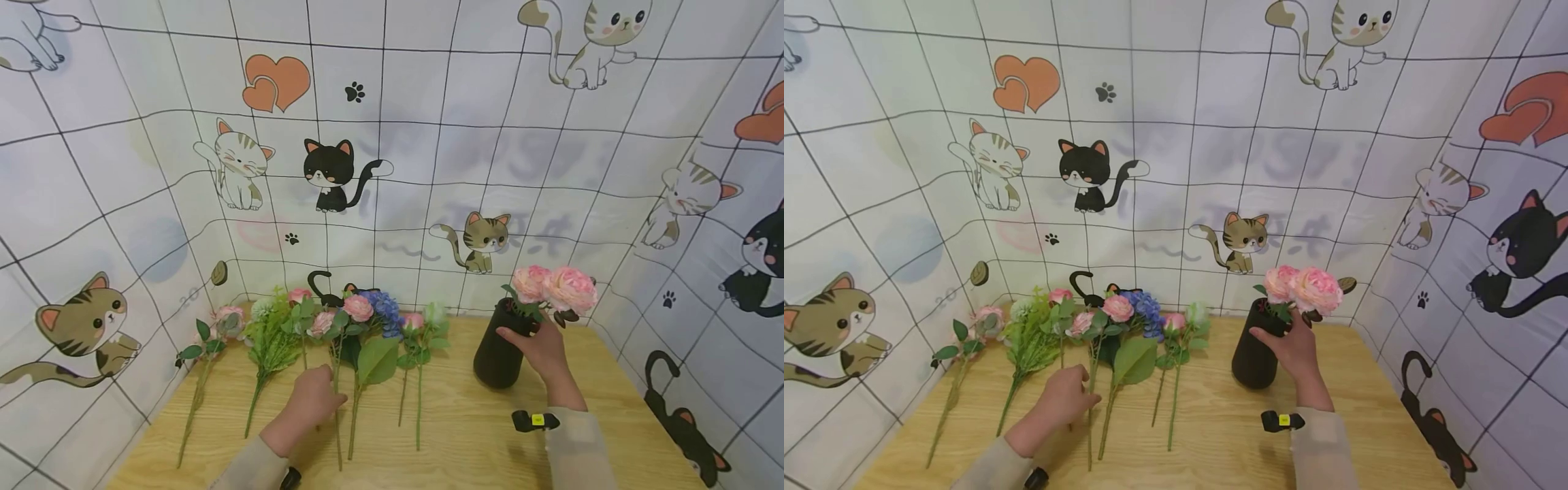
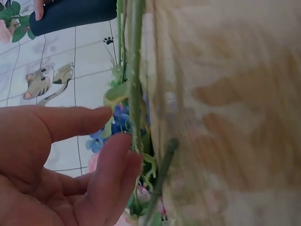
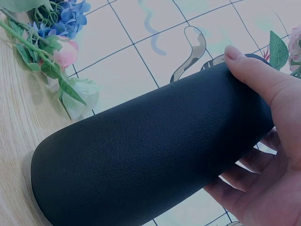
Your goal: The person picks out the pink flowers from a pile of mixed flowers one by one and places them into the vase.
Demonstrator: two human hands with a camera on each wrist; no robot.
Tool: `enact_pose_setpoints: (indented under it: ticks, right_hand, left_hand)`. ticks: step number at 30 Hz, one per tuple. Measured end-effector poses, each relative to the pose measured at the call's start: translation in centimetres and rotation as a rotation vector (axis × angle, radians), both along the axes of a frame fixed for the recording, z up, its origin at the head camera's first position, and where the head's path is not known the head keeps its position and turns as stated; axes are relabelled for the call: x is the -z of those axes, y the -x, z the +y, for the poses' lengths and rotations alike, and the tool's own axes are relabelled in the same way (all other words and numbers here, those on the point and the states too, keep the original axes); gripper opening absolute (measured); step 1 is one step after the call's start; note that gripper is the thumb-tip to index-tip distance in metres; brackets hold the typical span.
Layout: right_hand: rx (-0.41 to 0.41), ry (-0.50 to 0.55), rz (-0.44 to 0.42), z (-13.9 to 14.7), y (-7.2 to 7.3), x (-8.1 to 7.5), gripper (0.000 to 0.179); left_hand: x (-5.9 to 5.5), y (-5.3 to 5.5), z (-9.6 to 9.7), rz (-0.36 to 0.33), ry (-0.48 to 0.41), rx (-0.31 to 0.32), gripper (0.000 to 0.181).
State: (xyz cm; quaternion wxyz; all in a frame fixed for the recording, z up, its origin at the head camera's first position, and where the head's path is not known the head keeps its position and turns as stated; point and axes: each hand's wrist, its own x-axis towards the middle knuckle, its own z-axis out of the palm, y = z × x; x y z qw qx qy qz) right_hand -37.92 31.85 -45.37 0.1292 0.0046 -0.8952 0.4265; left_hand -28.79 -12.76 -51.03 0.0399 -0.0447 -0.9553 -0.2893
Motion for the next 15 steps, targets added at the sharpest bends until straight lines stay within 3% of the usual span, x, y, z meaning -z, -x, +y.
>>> enact_pose_setpoints:
  ticks: [5, 10, 15]
  right_hand:
    - [0.001, 0.005, -0.018, -0.1, -0.1, 0.0, 0.098]
    - [0.006, -0.006, -0.028, -0.3, -0.2, -0.1, 0.100]
    - [0.004, -0.001, -0.013, -0.4, -0.2, -0.2, 0.098]
  left_hand:
    - [0.8, 0.2, -0.5, -0.035, 0.007, 0.019, 0.067]
    - [1.6, 0.3, -0.8, -0.050, -0.017, 0.037, 0.064]
    - [1.6, 0.5, -1.0, -0.068, -0.046, 0.051, 0.062]
